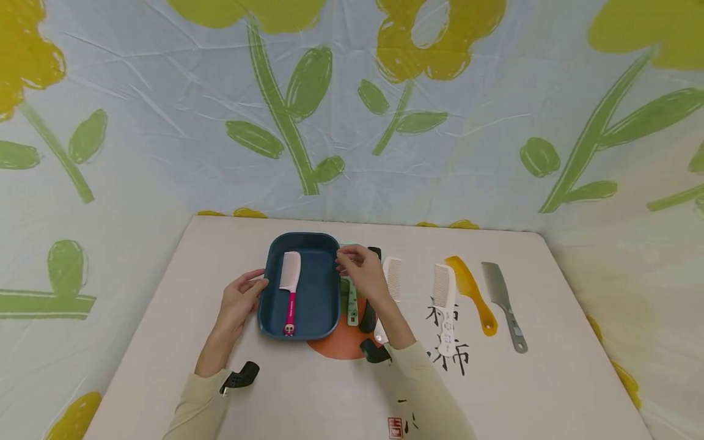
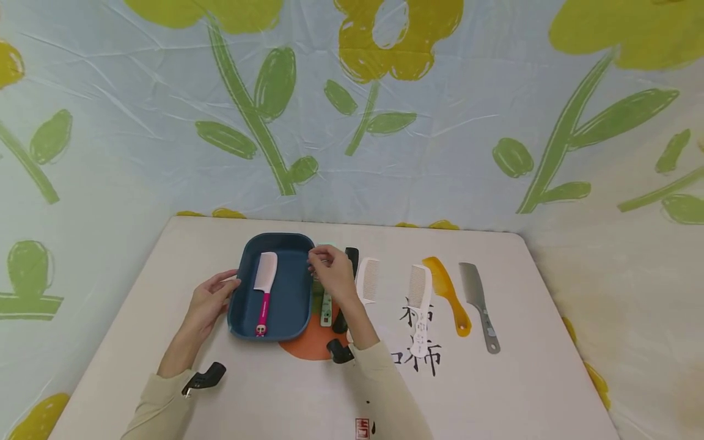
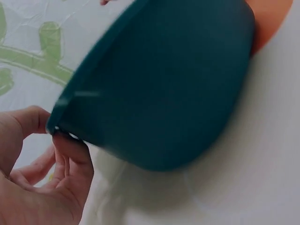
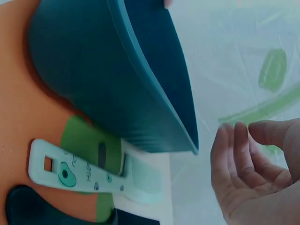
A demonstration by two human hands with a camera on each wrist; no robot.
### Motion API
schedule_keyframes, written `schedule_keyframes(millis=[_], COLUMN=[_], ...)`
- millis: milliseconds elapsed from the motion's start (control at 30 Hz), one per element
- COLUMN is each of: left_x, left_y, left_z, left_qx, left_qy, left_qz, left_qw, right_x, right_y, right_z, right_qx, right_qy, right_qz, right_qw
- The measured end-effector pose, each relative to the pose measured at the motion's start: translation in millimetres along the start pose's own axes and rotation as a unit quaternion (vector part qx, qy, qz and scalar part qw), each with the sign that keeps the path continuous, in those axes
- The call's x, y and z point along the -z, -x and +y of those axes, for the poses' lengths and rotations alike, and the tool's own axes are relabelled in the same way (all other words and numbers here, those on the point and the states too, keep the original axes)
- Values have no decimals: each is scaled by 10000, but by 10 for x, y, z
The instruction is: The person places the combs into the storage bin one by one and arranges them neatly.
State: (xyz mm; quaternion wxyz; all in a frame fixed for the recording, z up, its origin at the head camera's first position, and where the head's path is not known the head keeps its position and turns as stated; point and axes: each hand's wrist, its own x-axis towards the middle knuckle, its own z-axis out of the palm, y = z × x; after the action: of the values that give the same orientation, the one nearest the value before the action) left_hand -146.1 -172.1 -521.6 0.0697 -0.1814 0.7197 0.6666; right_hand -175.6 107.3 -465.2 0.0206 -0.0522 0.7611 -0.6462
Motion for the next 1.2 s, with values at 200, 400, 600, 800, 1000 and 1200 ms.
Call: schedule_keyframes(millis=[200, 400, 600, 800, 1000, 1200], left_x=[28, 30, 44, 37, 32, 35], left_y=[-17, -7, 9, 19, 21, 30], left_z=[-27, -42, -22, -15, -23, -21], left_qx=[-337, -573, -705, -704, -637, -607], left_qy=[-126, -289, -430, -429, -419, -403], left_qz=[-39, -68, -104, -198, -179, -148], left_qw=[9993, 9979, 9965, 9964, 9969, 9972], right_x=[113, 274, 456, 603, 696, 788], right_y=[16, 71, 147, 241, 331, 453], right_z=[62, 158, 257, 365, 453, 538], right_qx=[-105, -345, -542, -823, -1035, -1144], right_qy=[17, 118, 152, 364, 638, 892], right_qz=[353, 777, 1041, 1343, 1663, 1850], right_qw=[9993, 9963, 9930, 9868, 9786, 9720])
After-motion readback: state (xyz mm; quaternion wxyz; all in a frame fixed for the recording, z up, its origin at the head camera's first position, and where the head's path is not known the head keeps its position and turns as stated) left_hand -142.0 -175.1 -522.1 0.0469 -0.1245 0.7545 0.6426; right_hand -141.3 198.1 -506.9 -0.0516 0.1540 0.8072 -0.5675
